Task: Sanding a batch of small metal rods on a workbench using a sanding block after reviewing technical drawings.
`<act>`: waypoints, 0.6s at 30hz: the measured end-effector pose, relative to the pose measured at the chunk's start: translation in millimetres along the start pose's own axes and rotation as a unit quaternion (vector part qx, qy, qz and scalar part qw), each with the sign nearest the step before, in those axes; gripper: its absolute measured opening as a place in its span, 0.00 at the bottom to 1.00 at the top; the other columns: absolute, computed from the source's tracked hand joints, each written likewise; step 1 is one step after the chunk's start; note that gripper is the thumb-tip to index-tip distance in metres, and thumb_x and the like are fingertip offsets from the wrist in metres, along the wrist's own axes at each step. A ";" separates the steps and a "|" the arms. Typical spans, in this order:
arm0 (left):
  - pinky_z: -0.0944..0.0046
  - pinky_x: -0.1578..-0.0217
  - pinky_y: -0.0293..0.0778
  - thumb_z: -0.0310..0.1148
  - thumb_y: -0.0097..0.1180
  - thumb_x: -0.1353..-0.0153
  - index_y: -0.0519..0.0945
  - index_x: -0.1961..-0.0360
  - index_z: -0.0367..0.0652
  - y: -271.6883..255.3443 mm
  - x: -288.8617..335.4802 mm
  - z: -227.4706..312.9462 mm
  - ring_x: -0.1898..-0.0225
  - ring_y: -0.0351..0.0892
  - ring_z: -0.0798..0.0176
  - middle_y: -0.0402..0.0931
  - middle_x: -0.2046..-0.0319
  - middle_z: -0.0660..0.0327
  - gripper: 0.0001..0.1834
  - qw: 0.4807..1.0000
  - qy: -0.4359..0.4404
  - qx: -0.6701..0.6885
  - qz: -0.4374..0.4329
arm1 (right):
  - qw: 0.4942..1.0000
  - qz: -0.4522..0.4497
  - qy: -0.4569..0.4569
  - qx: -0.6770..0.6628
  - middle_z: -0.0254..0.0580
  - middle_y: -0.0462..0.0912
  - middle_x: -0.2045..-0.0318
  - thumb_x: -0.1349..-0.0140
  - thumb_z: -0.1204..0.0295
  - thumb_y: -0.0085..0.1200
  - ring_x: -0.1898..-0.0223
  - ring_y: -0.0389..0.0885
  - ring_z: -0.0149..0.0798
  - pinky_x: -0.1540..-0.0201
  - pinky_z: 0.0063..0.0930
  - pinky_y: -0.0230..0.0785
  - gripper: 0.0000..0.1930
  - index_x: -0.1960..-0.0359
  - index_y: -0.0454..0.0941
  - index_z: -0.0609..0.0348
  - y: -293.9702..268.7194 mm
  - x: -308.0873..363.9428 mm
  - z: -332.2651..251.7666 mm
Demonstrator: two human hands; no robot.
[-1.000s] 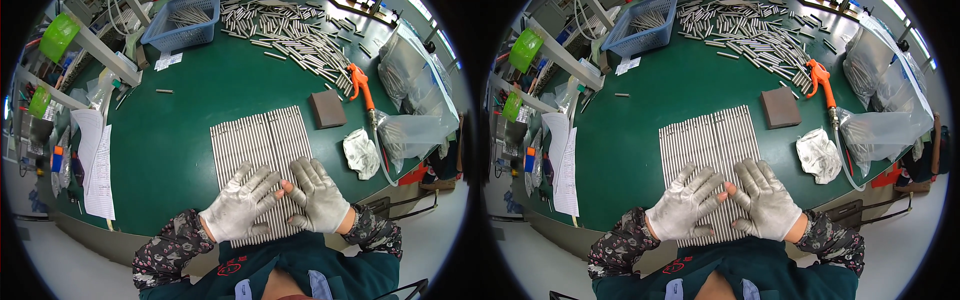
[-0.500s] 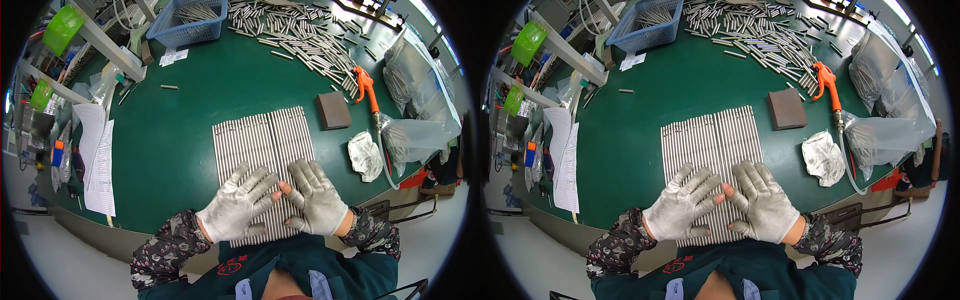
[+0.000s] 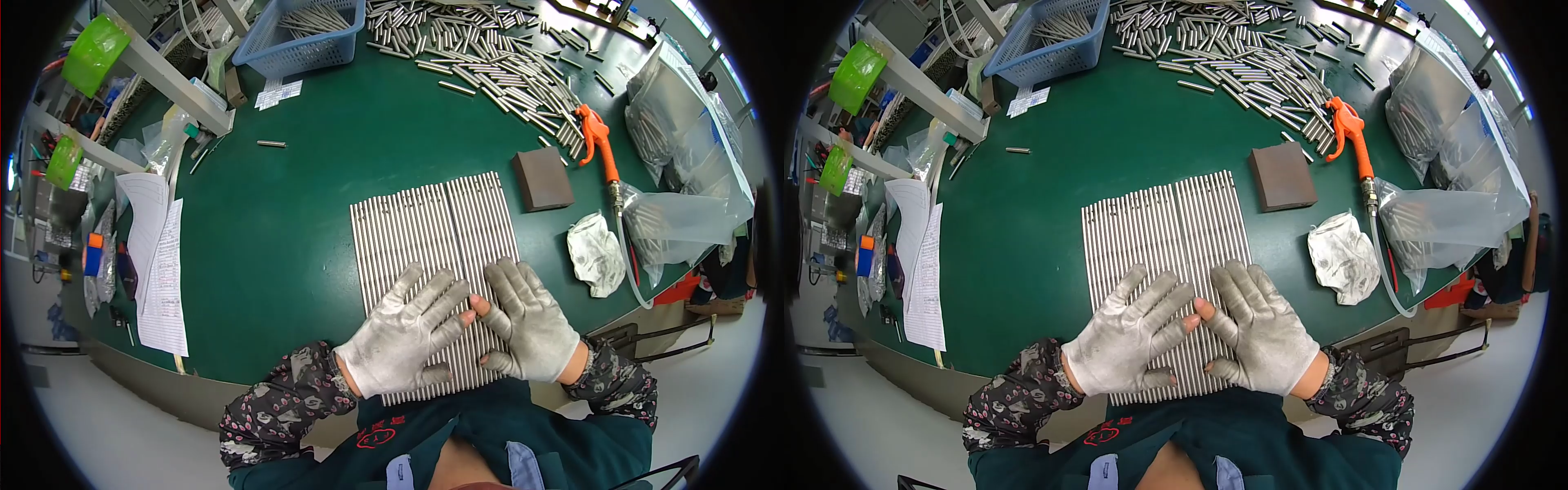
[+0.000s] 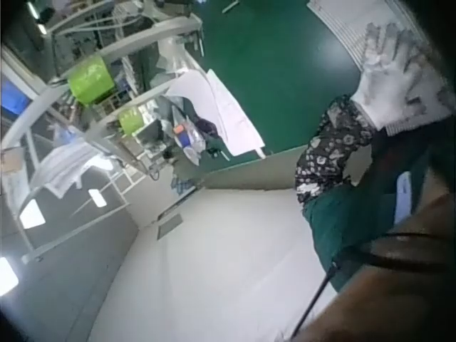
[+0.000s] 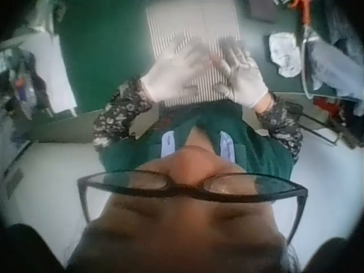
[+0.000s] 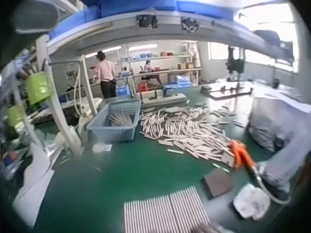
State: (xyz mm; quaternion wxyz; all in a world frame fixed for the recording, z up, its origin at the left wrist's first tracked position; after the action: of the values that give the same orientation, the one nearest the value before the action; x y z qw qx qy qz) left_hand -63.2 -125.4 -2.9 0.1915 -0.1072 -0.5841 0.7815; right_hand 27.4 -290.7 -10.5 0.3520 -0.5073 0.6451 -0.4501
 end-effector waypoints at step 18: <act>0.40 0.29 0.32 0.67 0.50 0.48 0.63 0.33 0.51 -2.3 13.2 -4.0 0.27 0.44 0.52 0.56 0.31 0.55 0.46 1.000 -0.006 -0.021 -0.009 | 1.000 0.021 -0.022 -0.010 0.66 0.55 0.33 0.36 0.38 0.32 0.31 0.51 0.64 0.29 0.57 0.40 0.41 0.29 0.52 0.54 3.5 -9.1 -9.5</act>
State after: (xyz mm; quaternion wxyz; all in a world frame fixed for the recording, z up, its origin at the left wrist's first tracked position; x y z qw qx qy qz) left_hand -73.1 -115.8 -1.1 0.1924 -0.1010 -0.6024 0.7680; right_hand 19.7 -279.5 -10.5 0.3699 -0.5070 0.6522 -0.4251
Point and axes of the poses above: each hand's wrist, its own x-axis away from the middle knuckle, its own y-axis out of the palm, z = x × y, the point moved 4 cm from there along -x, towards the middle knuckle
